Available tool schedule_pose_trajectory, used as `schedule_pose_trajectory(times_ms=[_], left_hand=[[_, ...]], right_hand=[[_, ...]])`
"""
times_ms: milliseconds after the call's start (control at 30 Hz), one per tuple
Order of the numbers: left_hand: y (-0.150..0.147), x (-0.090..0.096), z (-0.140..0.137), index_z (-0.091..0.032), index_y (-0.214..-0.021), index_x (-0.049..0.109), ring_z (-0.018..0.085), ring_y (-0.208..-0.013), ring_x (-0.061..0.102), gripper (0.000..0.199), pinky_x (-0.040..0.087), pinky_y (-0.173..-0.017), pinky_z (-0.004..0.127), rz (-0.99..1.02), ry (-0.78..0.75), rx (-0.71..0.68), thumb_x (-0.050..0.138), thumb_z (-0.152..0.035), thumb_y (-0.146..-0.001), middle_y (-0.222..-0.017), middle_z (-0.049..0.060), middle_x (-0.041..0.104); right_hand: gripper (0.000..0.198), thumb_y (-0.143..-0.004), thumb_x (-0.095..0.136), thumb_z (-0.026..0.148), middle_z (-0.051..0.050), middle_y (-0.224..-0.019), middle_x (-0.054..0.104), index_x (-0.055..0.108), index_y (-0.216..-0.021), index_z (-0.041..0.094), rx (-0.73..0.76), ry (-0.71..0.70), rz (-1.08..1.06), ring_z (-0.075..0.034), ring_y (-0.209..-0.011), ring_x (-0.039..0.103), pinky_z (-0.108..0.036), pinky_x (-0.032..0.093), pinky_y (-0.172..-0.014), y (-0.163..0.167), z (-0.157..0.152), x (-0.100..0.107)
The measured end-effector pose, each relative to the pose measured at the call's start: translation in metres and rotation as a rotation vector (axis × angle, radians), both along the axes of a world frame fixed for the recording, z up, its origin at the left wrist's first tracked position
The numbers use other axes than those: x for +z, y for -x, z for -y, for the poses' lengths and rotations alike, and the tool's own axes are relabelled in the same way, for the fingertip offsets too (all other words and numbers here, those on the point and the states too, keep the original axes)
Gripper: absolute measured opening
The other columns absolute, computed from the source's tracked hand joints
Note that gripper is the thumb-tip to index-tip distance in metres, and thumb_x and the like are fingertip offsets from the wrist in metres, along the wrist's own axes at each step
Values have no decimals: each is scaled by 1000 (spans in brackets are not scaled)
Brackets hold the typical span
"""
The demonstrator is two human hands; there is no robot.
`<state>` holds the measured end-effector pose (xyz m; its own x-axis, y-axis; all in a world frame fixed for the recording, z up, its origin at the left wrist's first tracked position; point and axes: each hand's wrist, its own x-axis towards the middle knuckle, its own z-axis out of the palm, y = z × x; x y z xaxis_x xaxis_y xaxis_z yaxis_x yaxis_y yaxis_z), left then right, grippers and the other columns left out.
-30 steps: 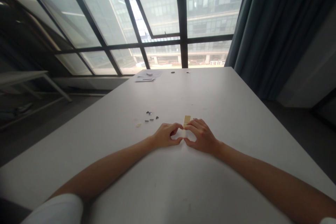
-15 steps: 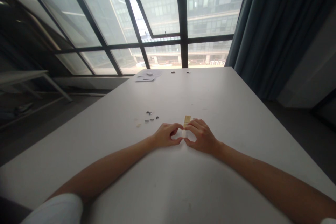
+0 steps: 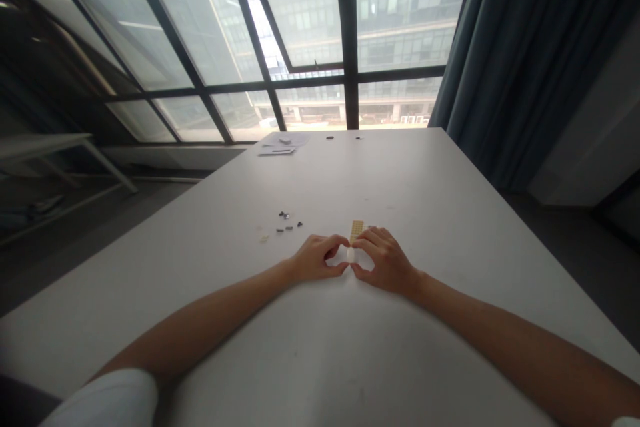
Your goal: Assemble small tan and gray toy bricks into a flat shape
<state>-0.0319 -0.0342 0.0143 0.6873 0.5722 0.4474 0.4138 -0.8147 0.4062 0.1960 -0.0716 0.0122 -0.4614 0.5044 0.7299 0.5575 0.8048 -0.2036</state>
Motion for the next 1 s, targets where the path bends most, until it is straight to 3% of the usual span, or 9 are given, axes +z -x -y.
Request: schedule_pose_trajectory(times_ms=[1000], left_hand=[[0,1,1,-20,-110,62,7,-50,47,36,36,-54,18,-4,0,-4,66,-38,-79,-60,-9,52]], right_hand=[[24,-79,72,24,-7,-94,67,62,-100,23,-17,-2,-10,-26,-89,60,-42,49,-81,1,2,1]])
